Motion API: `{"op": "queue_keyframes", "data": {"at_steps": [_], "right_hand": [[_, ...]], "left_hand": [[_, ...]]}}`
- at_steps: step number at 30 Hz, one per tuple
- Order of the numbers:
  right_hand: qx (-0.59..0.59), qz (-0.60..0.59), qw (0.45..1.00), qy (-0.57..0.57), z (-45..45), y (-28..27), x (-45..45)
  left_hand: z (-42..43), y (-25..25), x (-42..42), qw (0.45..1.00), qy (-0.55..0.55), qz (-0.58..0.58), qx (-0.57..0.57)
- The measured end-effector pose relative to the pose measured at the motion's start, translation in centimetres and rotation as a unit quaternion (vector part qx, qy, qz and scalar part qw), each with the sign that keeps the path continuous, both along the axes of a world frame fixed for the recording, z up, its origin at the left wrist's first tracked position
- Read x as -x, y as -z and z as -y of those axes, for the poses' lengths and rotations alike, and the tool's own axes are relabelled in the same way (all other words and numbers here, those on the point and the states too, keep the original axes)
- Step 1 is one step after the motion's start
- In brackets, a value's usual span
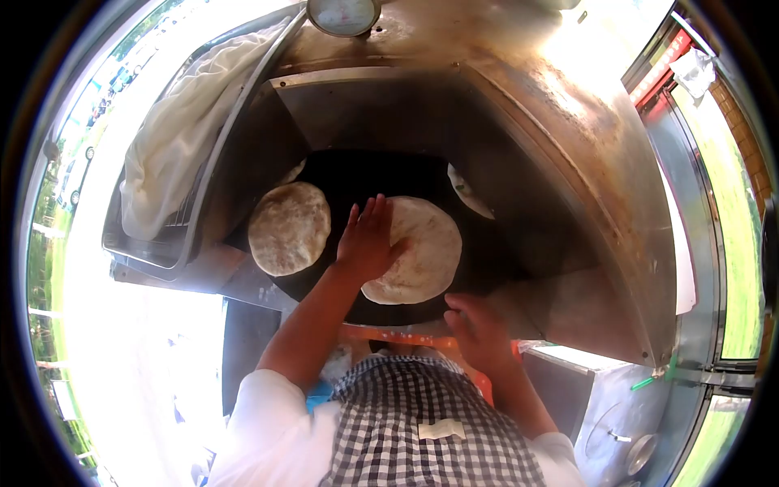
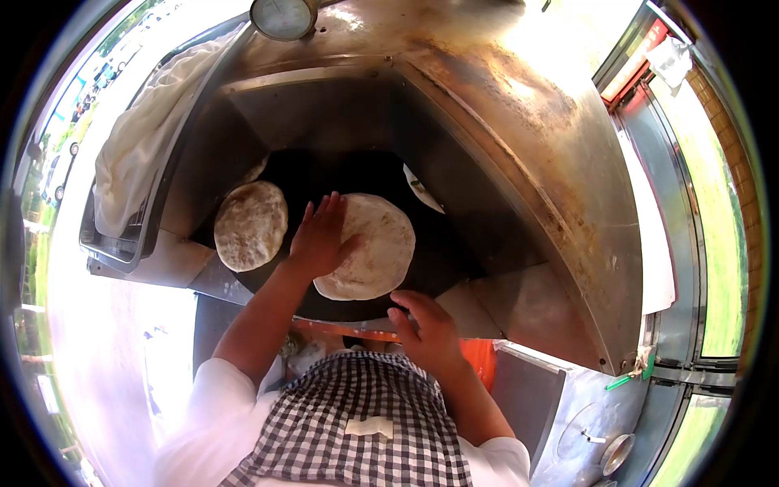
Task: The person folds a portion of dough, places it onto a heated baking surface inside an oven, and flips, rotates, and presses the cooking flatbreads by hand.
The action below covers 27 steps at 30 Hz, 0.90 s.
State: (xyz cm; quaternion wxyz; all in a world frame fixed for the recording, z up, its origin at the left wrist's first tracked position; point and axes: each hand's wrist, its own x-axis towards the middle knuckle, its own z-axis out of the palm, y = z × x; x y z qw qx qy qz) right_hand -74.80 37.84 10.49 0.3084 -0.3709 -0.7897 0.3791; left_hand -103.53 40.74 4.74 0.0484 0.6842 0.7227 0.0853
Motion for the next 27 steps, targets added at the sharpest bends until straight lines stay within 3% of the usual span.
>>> {"op": "queue_keyframes", "data": {"at_steps": [5,8,11,14,17,23,27], "right_hand": [[-0.010,-0.012,1.000,0.006,0.4,0.0,-0.3],[-0.003,-0.011,1.000,0.025,0.7,0.3,-0.8],[-0.008,-0.005,1.000,0.028,0.8,0.8,-1.0],[-0.005,-0.008,1.000,0.016,1.0,0.8,-0.6],[0.000,-0.020,1.000,0.001,0.8,0.5,0.1],[0.008,-0.011,1.000,-0.004,1.1,0.3,0.5],[0.005,-0.013,1.000,0.002,1.3,0.7,0.2]], "left_hand": [[1.0,-2.2,0.7,0.999,0.009,0.029,-0.044],[4.4,-1.8,1.3,0.998,0.042,0.022,-0.028],[7.0,-2.2,0.9,0.995,0.078,0.009,0.069],[8.1,-2.2,1.2,0.996,0.056,-0.027,0.070],[8.5,-2.5,0.8,0.988,0.121,-0.040,0.089],[9.6,-2.1,0.9,0.990,0.137,-0.026,0.017],[10.0,-2.8,0.1,0.983,0.163,-0.004,0.087]]}}
